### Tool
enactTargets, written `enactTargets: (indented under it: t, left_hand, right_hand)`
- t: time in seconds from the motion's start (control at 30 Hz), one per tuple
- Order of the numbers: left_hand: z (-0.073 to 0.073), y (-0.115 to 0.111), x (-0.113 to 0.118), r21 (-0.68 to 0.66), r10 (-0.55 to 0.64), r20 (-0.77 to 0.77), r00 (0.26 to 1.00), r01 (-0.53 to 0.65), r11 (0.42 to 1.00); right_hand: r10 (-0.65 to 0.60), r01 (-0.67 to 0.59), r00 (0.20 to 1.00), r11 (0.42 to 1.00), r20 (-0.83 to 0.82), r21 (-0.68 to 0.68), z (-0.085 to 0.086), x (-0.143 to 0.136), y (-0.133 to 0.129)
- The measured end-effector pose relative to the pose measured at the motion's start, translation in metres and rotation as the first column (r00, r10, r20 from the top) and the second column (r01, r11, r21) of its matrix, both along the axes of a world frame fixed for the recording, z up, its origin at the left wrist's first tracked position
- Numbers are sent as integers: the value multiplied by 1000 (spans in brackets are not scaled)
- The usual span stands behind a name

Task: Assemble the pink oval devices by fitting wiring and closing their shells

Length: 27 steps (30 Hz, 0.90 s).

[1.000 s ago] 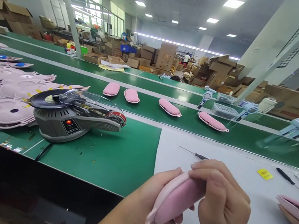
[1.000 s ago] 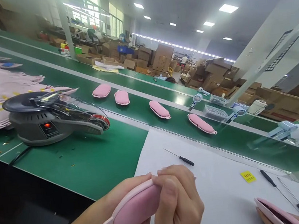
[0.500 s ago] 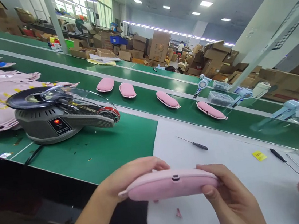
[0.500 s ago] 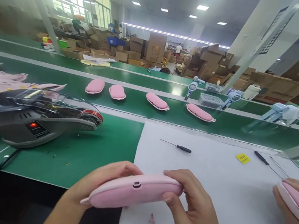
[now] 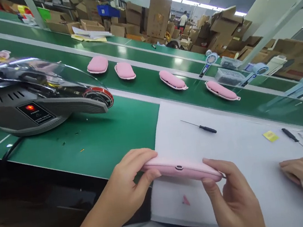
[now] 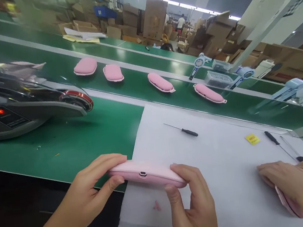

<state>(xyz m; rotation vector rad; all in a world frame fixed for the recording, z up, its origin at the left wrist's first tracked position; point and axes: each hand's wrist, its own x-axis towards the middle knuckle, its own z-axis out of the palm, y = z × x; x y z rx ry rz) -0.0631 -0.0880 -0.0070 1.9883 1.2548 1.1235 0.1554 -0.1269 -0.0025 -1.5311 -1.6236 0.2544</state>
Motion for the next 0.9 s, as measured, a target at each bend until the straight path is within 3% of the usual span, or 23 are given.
enactTargets:
  t: [0.1, 0.3, 0.43, 0.57, 0.73, 0.9]
  left_hand:
    - [2, 4, 4, -11, -14, 11, 1000, 14, 1000]
    - [6, 7, 24, 57, 21, 137, 990, -29, 998]
    - [8, 11, 33, 125, 107, 174, 979, -130, 984]
    - [13, 18, 31, 36, 65, 204, 977, -74, 997]
    - [18, 24, 24, -96, 13, 164, 986, 3, 995]
    - [15, 25, 16, -169, -57, 105, 993, 75, 983]
  right_hand:
    - [-99, 100, 994, 995, 55, -23, 6, -4, -4]
    - [28, -43, 952, 998, 305, 45, 10, -5, 5]
    - [-66, 36, 958, 993, 280, 109, 8, -17, 11]
    - [-115, 98, 965, 992, 236, 84, 11, -24, 16]
    - [-46, 42, 973, 999, 226, 24, 12, -17, 24]
    - [-29, 3, 958, 996, 286, 92, 17, -27, 25]
